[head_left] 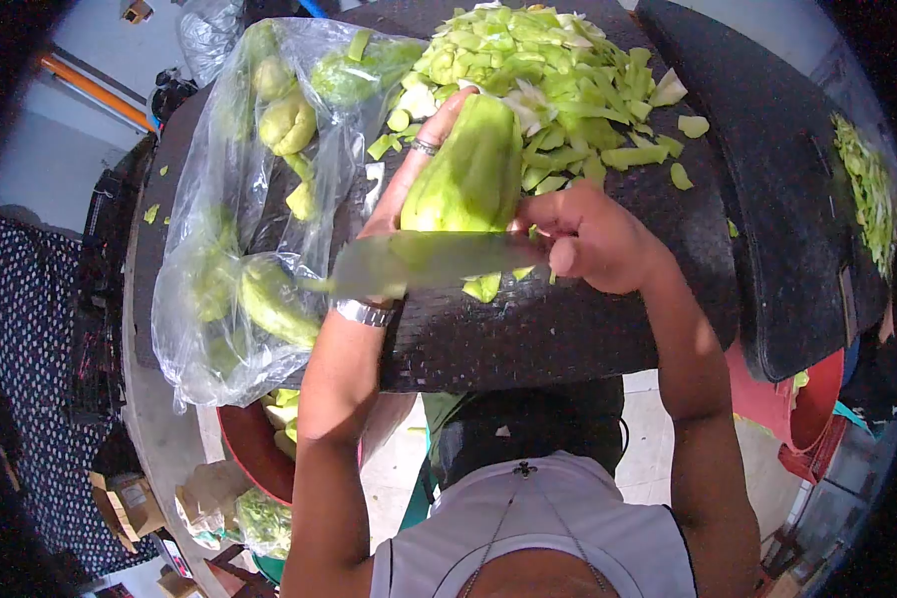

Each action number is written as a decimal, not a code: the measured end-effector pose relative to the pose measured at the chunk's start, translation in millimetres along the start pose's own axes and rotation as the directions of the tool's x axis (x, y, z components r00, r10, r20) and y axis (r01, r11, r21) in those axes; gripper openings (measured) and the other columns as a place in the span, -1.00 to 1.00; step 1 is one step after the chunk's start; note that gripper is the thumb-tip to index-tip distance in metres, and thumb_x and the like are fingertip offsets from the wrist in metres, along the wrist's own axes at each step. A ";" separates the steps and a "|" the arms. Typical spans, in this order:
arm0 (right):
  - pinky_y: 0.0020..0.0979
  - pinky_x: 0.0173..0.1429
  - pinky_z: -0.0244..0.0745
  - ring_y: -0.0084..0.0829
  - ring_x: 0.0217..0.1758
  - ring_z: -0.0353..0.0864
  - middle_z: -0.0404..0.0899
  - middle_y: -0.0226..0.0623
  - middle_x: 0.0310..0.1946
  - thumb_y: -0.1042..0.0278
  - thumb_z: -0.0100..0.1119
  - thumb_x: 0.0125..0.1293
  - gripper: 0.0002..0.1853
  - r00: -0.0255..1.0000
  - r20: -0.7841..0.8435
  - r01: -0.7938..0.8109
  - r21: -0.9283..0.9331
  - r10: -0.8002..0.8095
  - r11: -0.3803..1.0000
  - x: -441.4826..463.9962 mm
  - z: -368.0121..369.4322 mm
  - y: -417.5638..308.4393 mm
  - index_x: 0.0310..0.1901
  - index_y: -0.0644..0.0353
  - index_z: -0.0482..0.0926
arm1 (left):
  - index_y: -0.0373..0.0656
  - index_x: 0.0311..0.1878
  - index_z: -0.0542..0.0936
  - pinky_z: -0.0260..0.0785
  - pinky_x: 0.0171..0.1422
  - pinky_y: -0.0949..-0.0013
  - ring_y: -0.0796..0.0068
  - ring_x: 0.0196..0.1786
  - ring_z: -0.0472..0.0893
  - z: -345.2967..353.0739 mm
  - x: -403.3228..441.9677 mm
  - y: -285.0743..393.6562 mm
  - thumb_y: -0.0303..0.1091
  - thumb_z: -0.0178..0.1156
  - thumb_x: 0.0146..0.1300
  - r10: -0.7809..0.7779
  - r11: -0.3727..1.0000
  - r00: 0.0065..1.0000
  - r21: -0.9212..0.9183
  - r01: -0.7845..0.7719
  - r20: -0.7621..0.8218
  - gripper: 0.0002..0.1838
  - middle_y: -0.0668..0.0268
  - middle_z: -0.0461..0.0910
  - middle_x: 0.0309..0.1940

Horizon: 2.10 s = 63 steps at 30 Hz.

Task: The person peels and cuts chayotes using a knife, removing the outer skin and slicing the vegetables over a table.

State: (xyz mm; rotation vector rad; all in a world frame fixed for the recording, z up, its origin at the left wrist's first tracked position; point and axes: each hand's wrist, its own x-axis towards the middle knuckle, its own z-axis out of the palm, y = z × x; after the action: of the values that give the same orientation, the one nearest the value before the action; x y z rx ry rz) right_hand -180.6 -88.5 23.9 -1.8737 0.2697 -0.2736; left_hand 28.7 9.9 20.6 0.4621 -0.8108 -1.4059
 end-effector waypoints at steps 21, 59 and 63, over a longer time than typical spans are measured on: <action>-0.56 -0.83 -0.03 -0.71 -0.93 0.03 0.17 -0.55 -0.90 -0.93 -0.66 0.11 0.29 0.886 0.423 -0.438 0.632 0.189 0.639 4.8 -8.6 -8.1 -0.46 0.50 0.51 | 0.03 0.71 -0.14 0.49 0.37 -0.12 -0.02 0.34 0.53 -20.0 -14.0 -2.6 -0.56 0.56 -0.35 -0.267 0.963 0.949 -0.001 0.271 0.167 0.49 0.10 0.30 0.48; -0.28 -0.46 0.55 -0.36 -0.63 0.64 0.53 -0.50 -0.69 -0.42 0.55 -0.03 -0.32 0.856 -0.302 0.123 -0.670 -0.420 0.732 6.0 11.6 -8.8 -0.43 0.08 0.46 | 0.17 0.67 -0.04 0.45 0.44 0.05 0.03 0.37 0.50 -73.9 16.8 -48.5 -0.11 0.57 0.12 0.057 0.987 0.998 -0.154 -0.051 0.030 0.19 0.04 0.37 0.42; -0.26 -0.42 0.57 -0.32 -0.60 0.66 0.56 -0.45 -0.67 -0.43 0.54 -0.04 -0.33 0.861 -0.400 -0.016 -0.639 -0.315 0.769 7.8 -11.9 6.1 -0.42 0.08 0.50 | 0.27 0.67 -0.06 0.76 -0.04 -0.11 0.03 0.27 0.61 -25.1 -10.5 -10.4 -0.04 0.33 0.38 -0.031 0.999 0.999 0.024 0.030 0.023 -0.04 0.09 0.31 0.48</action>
State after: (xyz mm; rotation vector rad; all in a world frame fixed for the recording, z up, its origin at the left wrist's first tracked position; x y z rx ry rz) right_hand -177.4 -103.5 22.2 -2.4777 0.6122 -0.8739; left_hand 40.4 14.3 -5.8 0.4787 -0.8431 -1.4333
